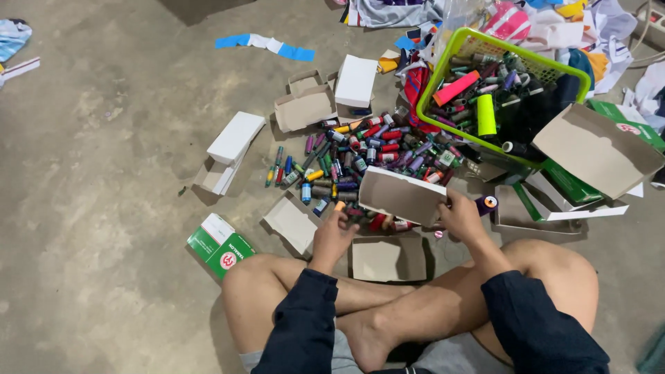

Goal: The person picks up thread spools from a pile on the floor, places them into cardboard boxes, and closes a full box.

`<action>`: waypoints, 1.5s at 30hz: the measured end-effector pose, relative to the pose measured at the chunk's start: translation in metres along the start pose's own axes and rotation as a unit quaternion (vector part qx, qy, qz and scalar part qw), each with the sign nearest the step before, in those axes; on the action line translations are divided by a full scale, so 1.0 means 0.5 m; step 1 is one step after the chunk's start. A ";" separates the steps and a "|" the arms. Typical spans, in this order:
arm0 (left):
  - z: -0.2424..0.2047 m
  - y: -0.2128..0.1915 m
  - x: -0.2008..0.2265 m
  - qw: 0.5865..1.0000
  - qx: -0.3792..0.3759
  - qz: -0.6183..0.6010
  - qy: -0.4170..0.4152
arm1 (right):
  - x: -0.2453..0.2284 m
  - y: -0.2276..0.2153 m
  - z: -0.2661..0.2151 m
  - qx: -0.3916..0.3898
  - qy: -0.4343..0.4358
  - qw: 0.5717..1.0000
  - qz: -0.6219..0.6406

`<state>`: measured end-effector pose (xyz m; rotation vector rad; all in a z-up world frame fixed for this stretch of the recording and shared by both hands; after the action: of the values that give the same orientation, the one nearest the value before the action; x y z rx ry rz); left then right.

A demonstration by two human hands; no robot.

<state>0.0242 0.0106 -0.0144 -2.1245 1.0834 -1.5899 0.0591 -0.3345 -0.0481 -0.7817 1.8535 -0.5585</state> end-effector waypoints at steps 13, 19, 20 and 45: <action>0.055 0.087 -0.053 0.997 -0.072 0.024 0.011 | -0.153 -0.080 -0.105 -0.009 -0.040 0.924 0.379; 0.071 0.140 -0.048 0.972 -0.156 0.176 0.009 | -0.196 -0.040 -0.105 -0.134 -0.061 0.895 0.422; 0.102 0.159 -0.079 0.966 -0.168 0.194 -0.011 | -0.208 -0.050 -0.101 -0.135 -0.052 0.905 0.401; 0.081 -0.010 -0.122 0.968 0.046 -0.216 -0.122 | -0.186 -0.026 -0.091 -0.169 -0.046 0.976 0.130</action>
<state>0.0558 0.0483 -0.0688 -2.5291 0.4786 -1.4507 0.0472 -0.2741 0.0362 -0.7529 1.9507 -0.0385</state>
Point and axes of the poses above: each hand's wrist, its own z-axis towards the middle knuckle, its own y-axis out of the palm, x = y × z, the point moved 7 cm from there along z, towards the middle knuckle, and after that the axes turned 14 degrees about -x, right-handed, at the moved point
